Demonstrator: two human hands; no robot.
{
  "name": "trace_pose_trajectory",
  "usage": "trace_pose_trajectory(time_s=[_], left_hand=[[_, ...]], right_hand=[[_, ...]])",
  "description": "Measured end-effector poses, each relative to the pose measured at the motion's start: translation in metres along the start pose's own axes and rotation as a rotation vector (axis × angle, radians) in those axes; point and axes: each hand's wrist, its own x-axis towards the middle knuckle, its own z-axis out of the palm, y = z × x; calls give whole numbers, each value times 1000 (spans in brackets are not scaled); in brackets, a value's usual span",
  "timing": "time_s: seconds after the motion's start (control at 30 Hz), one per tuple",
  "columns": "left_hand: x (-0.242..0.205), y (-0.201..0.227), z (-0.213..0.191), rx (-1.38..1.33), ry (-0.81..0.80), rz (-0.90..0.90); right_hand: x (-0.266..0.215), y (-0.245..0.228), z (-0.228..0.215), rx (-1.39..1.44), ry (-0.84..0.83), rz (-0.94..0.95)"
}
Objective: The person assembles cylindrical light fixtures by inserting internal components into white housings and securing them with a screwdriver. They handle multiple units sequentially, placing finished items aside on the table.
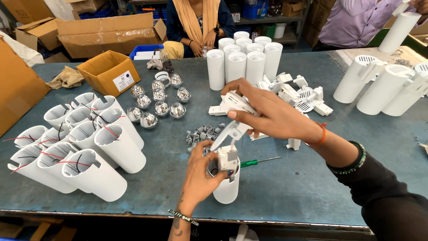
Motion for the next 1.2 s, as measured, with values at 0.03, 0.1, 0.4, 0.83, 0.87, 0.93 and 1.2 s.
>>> trace_pose_trajectory(time_s=[0.03,0.1,0.4,0.83,0.87,0.93,1.2], left_hand=[[0,-2,2,54,33,31],[-1,-5,6,-54,109,5],[1,-37,21,-545,-33,-410],[-35,-25,41,-547,48,-102],[-36,-24,44,-540,69,-107],[-38,-24,49,-527,111,-116],[-50,-31,62,-269,227,-34]], right_hand=[[2,3,3,51,-22,11],[6,12,10,199,-49,47],[-15,66,74,604,-3,84],[-94,91,167,-76,729,-159],[-96,91,170,-49,730,-186],[-98,91,175,5,730,-239],[-109,93,190,-192,757,-206]])
